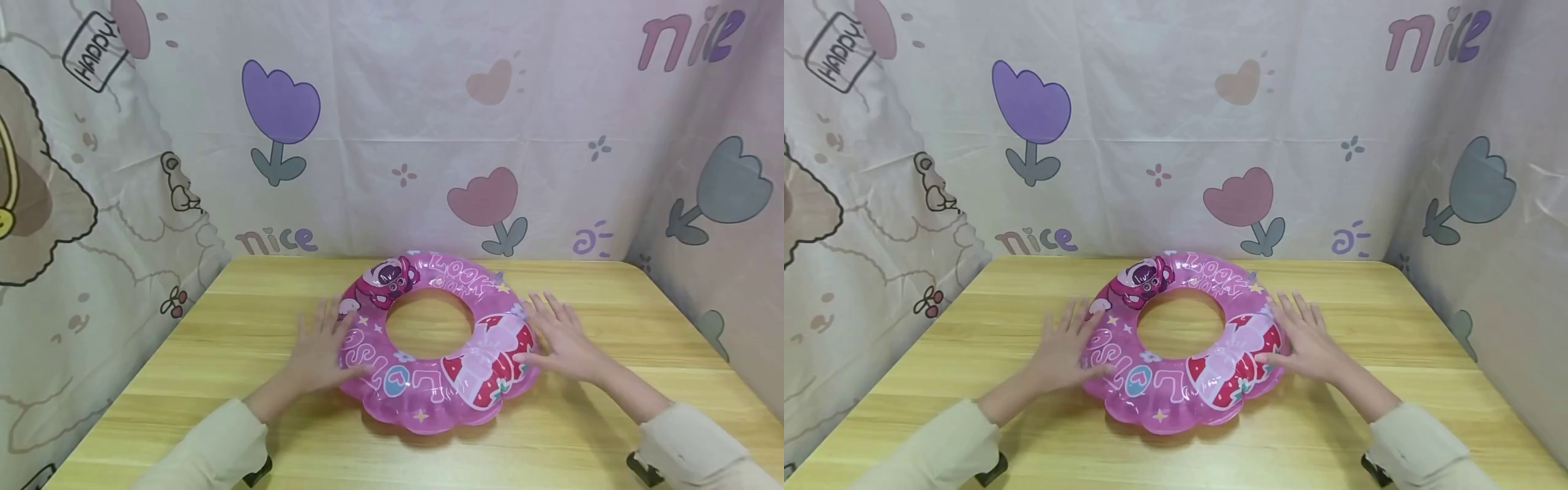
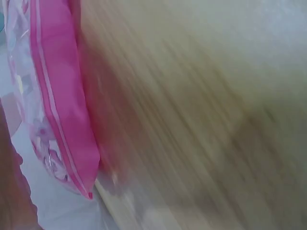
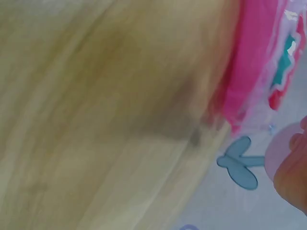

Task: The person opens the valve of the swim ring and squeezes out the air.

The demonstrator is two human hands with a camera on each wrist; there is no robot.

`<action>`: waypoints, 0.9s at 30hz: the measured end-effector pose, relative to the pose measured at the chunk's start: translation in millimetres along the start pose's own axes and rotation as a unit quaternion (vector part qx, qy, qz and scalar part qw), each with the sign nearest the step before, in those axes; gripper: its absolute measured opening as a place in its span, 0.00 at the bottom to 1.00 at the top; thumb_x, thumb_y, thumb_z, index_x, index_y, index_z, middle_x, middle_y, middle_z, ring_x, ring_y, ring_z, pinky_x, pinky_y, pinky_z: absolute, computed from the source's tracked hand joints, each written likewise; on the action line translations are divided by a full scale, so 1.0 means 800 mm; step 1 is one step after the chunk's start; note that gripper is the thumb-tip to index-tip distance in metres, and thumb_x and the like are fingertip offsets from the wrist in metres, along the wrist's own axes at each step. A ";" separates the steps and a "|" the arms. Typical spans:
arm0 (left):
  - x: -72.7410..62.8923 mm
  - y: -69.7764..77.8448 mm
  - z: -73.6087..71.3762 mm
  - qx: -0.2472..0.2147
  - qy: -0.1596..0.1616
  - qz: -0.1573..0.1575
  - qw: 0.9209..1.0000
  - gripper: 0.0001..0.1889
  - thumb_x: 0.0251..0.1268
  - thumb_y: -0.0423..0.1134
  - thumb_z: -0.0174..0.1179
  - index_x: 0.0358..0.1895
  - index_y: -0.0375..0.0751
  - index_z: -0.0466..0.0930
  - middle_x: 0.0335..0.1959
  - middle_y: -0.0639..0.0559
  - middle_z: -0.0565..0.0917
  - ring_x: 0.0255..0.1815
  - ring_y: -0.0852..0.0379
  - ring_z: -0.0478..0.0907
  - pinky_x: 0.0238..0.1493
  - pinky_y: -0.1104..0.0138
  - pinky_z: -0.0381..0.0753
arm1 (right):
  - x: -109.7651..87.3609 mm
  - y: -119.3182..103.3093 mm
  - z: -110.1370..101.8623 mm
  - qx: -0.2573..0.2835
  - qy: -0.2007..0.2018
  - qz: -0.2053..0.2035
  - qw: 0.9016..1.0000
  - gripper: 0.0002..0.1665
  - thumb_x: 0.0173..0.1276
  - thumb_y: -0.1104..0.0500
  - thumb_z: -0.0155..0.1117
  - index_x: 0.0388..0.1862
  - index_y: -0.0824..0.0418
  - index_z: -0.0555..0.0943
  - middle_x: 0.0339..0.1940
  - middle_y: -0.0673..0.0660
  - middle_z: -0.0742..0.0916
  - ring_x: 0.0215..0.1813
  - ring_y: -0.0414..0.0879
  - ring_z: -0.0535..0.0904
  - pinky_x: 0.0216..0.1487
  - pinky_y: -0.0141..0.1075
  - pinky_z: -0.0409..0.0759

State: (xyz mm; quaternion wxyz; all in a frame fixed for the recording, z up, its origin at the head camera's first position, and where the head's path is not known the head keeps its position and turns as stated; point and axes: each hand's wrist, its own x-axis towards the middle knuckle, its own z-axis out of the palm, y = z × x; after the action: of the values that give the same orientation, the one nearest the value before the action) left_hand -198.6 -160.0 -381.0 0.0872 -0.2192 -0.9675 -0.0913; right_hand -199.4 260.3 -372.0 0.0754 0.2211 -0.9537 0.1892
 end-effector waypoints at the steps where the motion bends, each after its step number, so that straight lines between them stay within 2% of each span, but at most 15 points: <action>1: 0.000 0.002 0.001 0.003 -0.004 0.001 1.000 0.55 0.47 0.75 0.52 0.72 0.40 0.51 0.75 0.35 0.41 0.74 0.32 0.35 0.66 0.33 0.34 | 0.001 -0.001 0.002 0.003 -0.003 -0.001 1.000 0.57 0.54 0.38 0.66 0.73 0.62 0.52 0.74 0.71 0.54 0.75 0.67 0.38 0.68 0.67 0.35; 7: 0.001 0.009 0.007 0.012 -0.025 0.005 1.000 0.55 0.47 0.76 0.50 0.72 0.40 0.51 0.75 0.35 0.43 0.74 0.34 0.35 0.68 0.36 0.39 | 0.002 -0.004 0.020 0.012 -0.009 -0.022 1.000 0.55 0.54 0.39 0.66 0.72 0.65 0.55 0.74 0.70 0.55 0.75 0.66 0.41 0.69 0.66 0.39; 17: 0.004 0.007 0.013 0.001 -0.027 0.014 1.000 0.53 0.49 0.74 0.51 0.72 0.39 0.52 0.74 0.36 0.47 0.74 0.33 0.41 0.68 0.37 0.46 | -0.002 -0.005 0.031 0.009 -0.007 -0.034 0.999 0.51 0.55 0.41 0.66 0.71 0.60 0.58 0.73 0.70 0.57 0.75 0.64 0.44 0.72 0.60 0.43; 21: 0.008 0.000 0.010 -0.006 -0.029 0.027 0.999 0.52 0.48 0.73 0.53 0.71 0.41 0.54 0.74 0.36 0.48 0.74 0.33 0.42 0.67 0.36 0.49 | -0.004 -0.010 0.032 -0.004 0.001 -0.037 0.999 0.48 0.56 0.41 0.65 0.70 0.61 0.61 0.72 0.68 0.60 0.74 0.65 0.48 0.75 0.50 0.33; 24: 0.011 -0.008 0.008 -0.005 -0.031 0.038 0.999 0.52 0.48 0.73 0.53 0.71 0.41 0.56 0.74 0.35 0.50 0.74 0.33 0.44 0.67 0.37 0.51 | -0.005 -0.016 0.033 -0.016 0.007 -0.041 0.999 0.46 0.57 0.40 0.64 0.68 0.62 0.64 0.71 0.68 0.63 0.73 0.65 0.50 0.74 0.43 0.23; 27: 0.013 -0.015 0.005 -0.008 -0.035 0.046 0.998 0.51 0.48 0.73 0.53 0.70 0.40 0.57 0.73 0.34 0.51 0.73 0.32 0.46 0.67 0.37 0.51 | -0.006 -0.023 0.034 -0.021 0.010 -0.045 0.999 0.45 0.58 0.40 0.63 0.68 0.63 0.65 0.71 0.67 0.63 0.73 0.66 0.51 0.74 0.44 0.21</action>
State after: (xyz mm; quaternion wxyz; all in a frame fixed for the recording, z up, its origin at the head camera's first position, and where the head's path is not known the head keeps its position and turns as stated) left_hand -213.3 -165.6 -384.6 0.0559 -0.2676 -0.9579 -0.0877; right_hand -188.6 236.4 -392.4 0.0982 0.2605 -0.9458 0.1673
